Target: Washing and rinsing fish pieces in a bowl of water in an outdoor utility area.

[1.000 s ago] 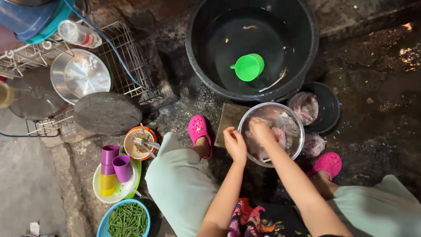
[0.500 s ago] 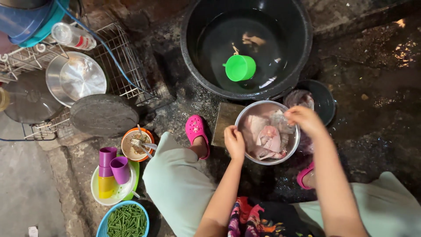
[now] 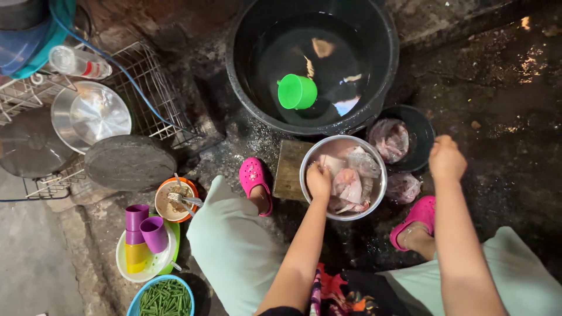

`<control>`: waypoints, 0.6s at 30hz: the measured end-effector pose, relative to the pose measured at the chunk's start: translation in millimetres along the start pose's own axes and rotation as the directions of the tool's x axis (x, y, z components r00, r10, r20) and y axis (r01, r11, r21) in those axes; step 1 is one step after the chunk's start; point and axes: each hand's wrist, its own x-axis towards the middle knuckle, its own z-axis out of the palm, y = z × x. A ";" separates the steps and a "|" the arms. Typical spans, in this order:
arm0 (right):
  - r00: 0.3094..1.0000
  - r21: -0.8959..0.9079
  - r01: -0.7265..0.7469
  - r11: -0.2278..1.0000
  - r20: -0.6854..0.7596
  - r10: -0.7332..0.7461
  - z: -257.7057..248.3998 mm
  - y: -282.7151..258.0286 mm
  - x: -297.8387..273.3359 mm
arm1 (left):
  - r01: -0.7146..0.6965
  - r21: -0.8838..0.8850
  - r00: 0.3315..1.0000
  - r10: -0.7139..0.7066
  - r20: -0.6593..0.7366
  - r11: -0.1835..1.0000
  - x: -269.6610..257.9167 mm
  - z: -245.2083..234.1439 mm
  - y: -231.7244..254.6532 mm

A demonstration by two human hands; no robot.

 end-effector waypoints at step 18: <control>0.742 0.327 0.439 0.837 0.394 -0.543 60.4 -201.0 -52.3 | -0.282 0.023 0.959 0.281 0.045 0.959 3.8 38.7 -29.1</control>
